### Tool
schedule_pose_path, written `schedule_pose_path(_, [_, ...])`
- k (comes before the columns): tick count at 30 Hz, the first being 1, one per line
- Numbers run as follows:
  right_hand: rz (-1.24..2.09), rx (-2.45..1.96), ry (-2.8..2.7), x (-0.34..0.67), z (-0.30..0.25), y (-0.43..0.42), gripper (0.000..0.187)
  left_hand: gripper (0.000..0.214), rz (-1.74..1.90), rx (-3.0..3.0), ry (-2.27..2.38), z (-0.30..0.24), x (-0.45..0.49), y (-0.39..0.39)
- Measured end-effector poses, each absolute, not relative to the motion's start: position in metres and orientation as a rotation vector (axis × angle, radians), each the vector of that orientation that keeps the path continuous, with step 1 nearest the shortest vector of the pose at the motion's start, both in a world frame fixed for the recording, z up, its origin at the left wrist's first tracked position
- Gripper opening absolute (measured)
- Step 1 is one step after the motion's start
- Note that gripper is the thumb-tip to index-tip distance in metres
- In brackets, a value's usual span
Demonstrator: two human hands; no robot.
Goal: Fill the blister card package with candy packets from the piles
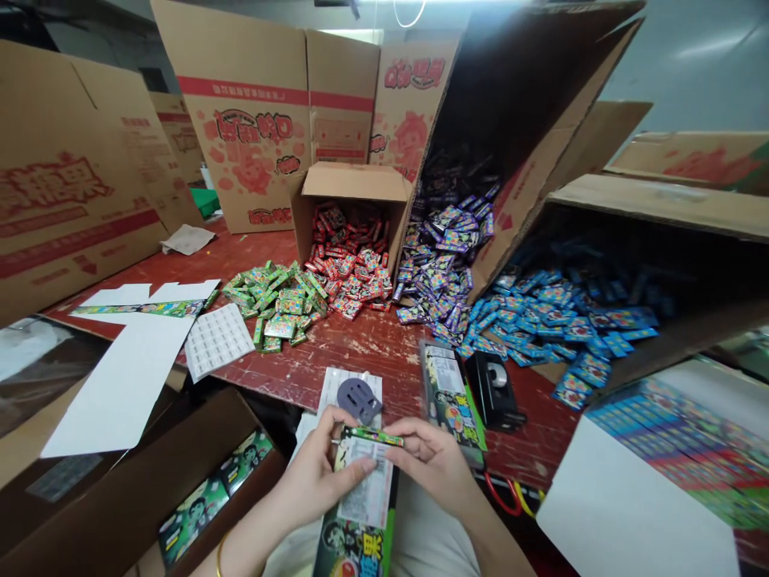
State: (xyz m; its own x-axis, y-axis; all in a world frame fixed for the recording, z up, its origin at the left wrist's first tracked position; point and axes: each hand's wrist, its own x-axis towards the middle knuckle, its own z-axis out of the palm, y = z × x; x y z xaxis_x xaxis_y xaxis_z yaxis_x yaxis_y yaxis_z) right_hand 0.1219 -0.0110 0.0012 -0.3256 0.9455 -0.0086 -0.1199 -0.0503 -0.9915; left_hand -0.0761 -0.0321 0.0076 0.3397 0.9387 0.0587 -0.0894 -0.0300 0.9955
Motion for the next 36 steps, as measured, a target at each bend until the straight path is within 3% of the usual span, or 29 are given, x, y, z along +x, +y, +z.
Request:
schedule_pose_path(14, [1.515,-0.900,-1.248,0.116,0.007,0.001,0.036,0.032,1.064,1.325,0.910,0.011,-0.076,-0.031])
schedule_pose_path(27, [1.501,-0.896,-1.344,0.110,-0.003,-0.001,0.022,0.023,1.054,1.400,0.989,0.001,-0.085,-0.029])
schedule_pose_path(33, [1.446,-0.914,-1.164,0.095,-0.012,-0.010,0.035,0.060,1.276,1.187,1.054,-0.010,-0.074,-0.038])
schedule_pose_path(36, [1.320,-0.962,-1.192,0.083,-0.018,-0.013,0.023,0.043,1.270,1.240,1.159,-0.014,-0.072,-0.039])
